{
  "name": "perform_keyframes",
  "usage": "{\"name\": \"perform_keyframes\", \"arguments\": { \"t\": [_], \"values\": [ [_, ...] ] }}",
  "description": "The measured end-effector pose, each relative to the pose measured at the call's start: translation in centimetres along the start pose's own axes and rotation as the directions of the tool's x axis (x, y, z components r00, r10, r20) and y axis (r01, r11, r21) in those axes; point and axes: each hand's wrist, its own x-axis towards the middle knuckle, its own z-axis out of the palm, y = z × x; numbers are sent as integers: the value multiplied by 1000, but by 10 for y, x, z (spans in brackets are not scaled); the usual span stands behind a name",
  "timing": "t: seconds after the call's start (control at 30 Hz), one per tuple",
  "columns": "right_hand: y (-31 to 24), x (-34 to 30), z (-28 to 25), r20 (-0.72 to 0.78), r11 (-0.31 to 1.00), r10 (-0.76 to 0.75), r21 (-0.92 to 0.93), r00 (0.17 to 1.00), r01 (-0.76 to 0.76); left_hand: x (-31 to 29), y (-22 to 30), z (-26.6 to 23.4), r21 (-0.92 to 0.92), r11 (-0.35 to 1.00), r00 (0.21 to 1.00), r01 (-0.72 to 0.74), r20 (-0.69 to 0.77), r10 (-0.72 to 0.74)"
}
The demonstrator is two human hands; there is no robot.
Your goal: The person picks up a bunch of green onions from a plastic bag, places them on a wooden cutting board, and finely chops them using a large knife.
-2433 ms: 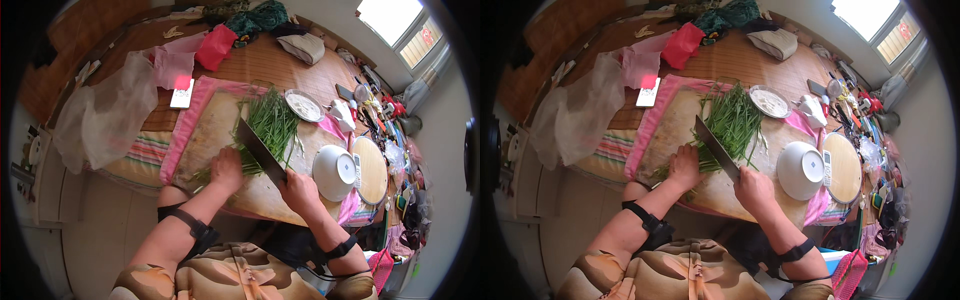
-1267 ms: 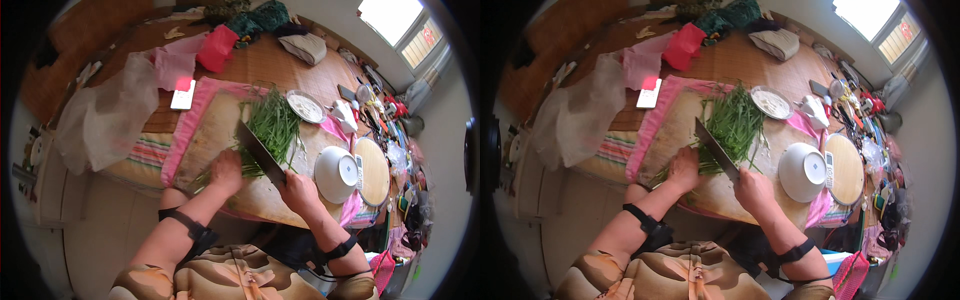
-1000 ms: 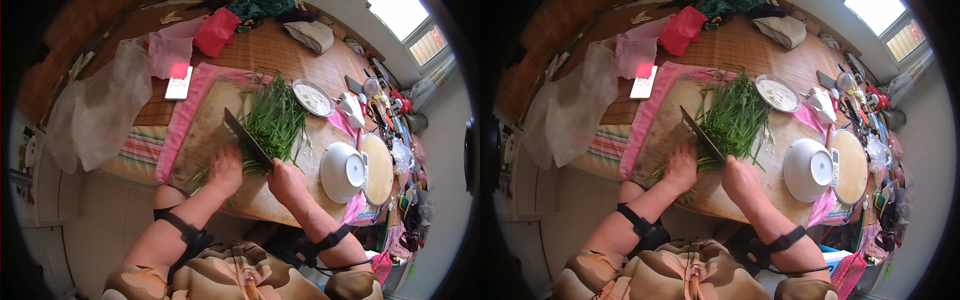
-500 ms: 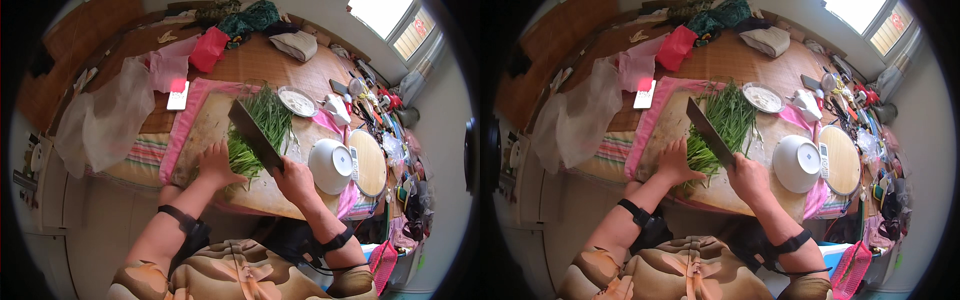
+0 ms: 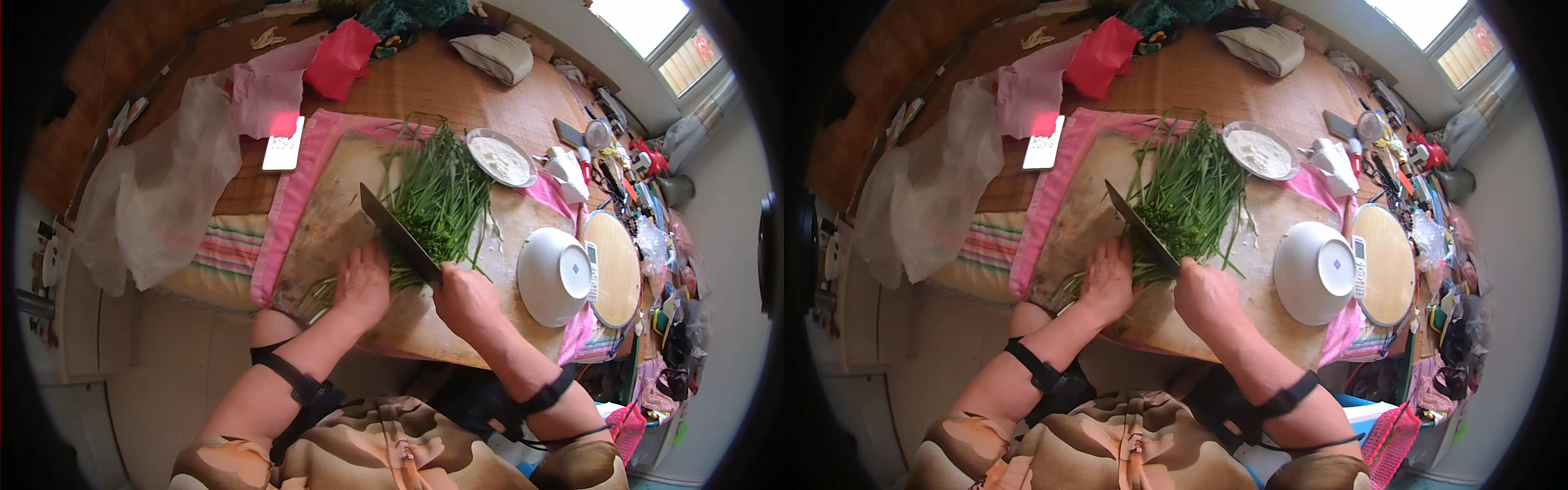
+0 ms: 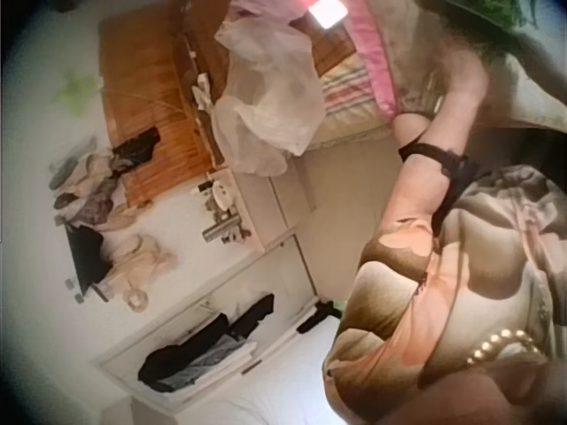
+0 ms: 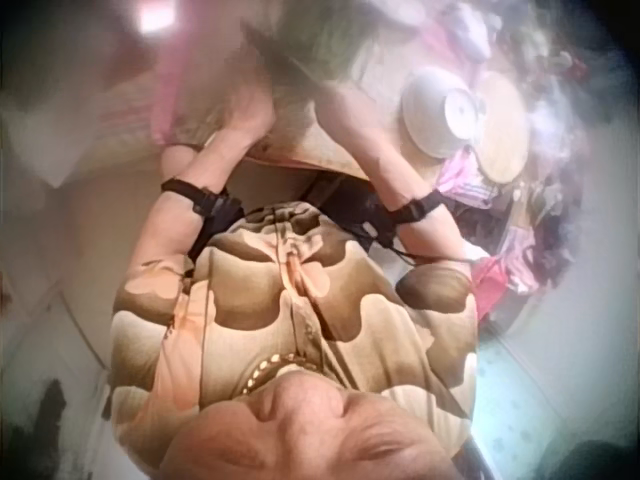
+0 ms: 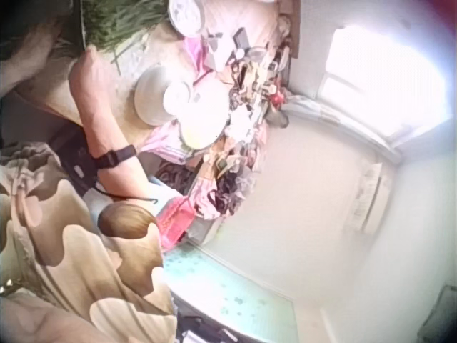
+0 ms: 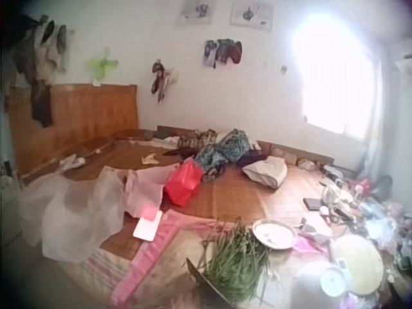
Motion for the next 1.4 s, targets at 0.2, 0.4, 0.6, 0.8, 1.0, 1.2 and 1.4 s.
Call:
{"name": "perform_keyframes", "arguments": {
  "t": [0.2,0.4,0.6,0.8,1.0,1.2,1.4],
  "values": [
    [-2,7,28,-212,998,47,40,976,-39,7,-2,10,-18,998,994,66,89,-64],
    [15,7,25,-262,999,29,40,965,-19,12,-5,-41,-174,985,996,15,-79,-29],
    [5,7,29,-230,998,51,54,972,-39,61,-135,-91,-5,984,924,179,-344,-170],
    [4,-1,18,-261,998,12,70,965,6,125,-199,-79,122,837,846,533,-83,-527],
    [10,2,23,-205,994,73,101,976,-53,168,-205,-67,108,804,808,585,-163,-566],
    [8,5,21,-179,992,95,93,979,-79,125,-207,-78,87,829,833,552,-91,-545],
    [20,6,27,-239,991,66,129,969,-36,14,-180,-54,25,882,836,470,-334,-436]
  ]
}}
